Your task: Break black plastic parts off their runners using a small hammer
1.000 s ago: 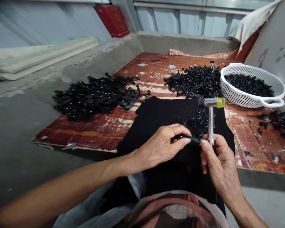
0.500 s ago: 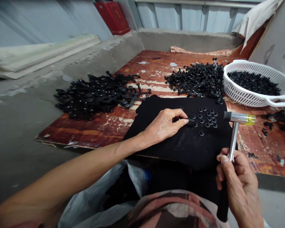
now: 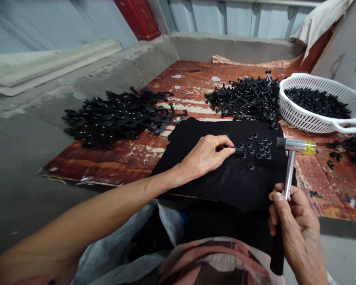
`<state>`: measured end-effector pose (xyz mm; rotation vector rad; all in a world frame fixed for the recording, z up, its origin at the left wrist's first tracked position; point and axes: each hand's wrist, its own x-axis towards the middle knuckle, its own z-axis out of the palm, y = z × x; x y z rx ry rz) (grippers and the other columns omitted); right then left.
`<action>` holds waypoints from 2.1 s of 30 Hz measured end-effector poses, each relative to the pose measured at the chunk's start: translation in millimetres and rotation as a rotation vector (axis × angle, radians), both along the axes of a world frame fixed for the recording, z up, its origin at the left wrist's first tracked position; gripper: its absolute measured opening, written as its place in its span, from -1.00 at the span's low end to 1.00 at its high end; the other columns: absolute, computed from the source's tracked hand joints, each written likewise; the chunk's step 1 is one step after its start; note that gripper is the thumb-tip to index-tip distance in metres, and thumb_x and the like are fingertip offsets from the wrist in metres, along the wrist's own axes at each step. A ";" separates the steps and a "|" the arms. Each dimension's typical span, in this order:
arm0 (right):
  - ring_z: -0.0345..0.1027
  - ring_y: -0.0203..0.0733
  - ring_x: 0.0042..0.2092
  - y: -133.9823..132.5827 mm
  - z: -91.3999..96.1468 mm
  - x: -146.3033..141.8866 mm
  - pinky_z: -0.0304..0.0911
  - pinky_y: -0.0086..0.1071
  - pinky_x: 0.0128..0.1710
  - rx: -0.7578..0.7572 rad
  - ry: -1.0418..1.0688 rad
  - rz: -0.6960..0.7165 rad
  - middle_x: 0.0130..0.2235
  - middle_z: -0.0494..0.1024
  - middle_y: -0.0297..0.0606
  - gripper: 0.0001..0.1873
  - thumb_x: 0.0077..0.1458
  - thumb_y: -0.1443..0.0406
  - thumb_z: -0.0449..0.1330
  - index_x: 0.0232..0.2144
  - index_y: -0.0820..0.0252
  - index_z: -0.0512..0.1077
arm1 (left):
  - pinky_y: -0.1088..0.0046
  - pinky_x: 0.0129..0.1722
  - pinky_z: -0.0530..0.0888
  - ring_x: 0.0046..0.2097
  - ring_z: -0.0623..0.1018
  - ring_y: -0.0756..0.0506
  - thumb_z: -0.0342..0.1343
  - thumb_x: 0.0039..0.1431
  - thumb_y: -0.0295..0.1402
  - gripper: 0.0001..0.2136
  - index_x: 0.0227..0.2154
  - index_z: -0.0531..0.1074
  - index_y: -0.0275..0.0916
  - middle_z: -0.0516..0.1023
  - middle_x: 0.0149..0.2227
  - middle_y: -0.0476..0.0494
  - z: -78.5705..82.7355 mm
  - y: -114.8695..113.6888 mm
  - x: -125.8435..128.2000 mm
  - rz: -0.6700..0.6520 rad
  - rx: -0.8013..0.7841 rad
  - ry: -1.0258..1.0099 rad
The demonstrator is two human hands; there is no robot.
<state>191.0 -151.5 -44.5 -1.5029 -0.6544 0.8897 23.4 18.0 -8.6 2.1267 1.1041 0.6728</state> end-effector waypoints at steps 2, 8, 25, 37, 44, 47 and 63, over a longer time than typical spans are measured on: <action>0.14 -0.41 -0.56 0.2 0.3 -0.1 0.15 -0.52 -0.74 -0.004 0.003 -0.002 -0.31 0.38 -0.36 -0.67 0.02 0.07 0.35 -0.21 0.07 0.44 | 0.49 -0.38 0.23 -0.44 0.39 0.02 0.10 0.16 -0.41 -0.88 -0.41 0.53 -0.25 0.51 -0.49 0.00 -0.7 0.3 0.1 0.002 -0.002 -0.002; 0.15 -0.41 -0.56 -1.2 -0.8 0.6 0.15 -0.52 -0.74 0.009 0.000 0.000 -0.30 0.38 -0.36 -0.67 0.02 0.08 0.34 -0.20 0.07 0.44 | 0.48 -0.39 0.23 -0.45 0.38 0.02 0.10 0.15 -0.42 -0.89 -0.42 0.53 -0.25 0.51 -0.50 0.02 -1.9 1.4 1.2 0.011 0.002 -0.002; 0.15 -0.41 -0.57 1.1 -2.6 1.1 0.15 -0.51 -0.74 0.022 -0.008 0.003 -0.31 0.40 -0.35 -0.68 0.04 0.09 0.34 -0.19 0.06 0.45 | 0.48 -0.40 0.24 -0.48 0.35 0.03 0.11 0.15 -0.41 -0.89 -0.41 0.53 -0.23 0.48 -0.53 0.04 -1.1 -0.7 1.7 0.033 -0.004 0.033; 0.16 -0.40 -0.59 0.6 3.5 0.6 0.15 -0.51 -0.74 -0.041 -0.105 0.027 -0.36 0.41 -0.38 -0.64 0.06 0.01 0.29 -0.16 0.04 0.44 | 0.47 -0.36 0.30 -0.43 0.45 0.00 0.10 0.16 -0.38 -0.90 -0.39 0.52 -0.20 0.56 -0.43 0.01 -6.7 -7.9 3.5 0.091 0.098 0.078; 0.45 -0.16 -0.17 -5.1 14.3 7.2 0.42 -0.29 -0.15 0.016 -0.740 0.204 -0.06 0.53 -0.18 -0.46 0.24 0.08 0.11 0.25 -0.06 0.26 | 0.43 -0.34 0.34 -0.32 0.55 -0.09 0.10 0.17 -0.33 -0.89 -0.38 0.52 -0.16 0.61 -0.37 -0.01 -12.8 -9.3 3.0 0.134 0.190 0.150; 0.46 -0.14 -0.07 -3.8 18.6 9.6 0.33 -0.21 0.05 0.115 -0.962 0.261 0.12 0.45 -0.20 -0.43 0.29 0.23 0.07 0.31 -0.10 0.15 | 0.42 -0.33 0.35 -0.27 0.58 -0.12 0.09 0.18 -0.33 -0.89 -0.37 0.52 -0.15 0.62 -0.35 -0.02 -11.0 -9.9 3.1 0.140 0.184 0.169; 0.42 0.03 0.05 2.2 27.7 15.9 0.35 -0.05 0.02 0.207 -1.256 0.407 0.20 0.37 -0.16 -0.34 0.28 0.36 0.03 0.36 -0.11 0.02 | 0.40 -0.29 0.39 -0.24 0.57 -0.14 0.08 0.19 -0.34 -0.89 -0.37 0.51 -0.17 0.61 -0.31 -0.06 -3.2 -10.6 4.9 0.103 0.151 0.217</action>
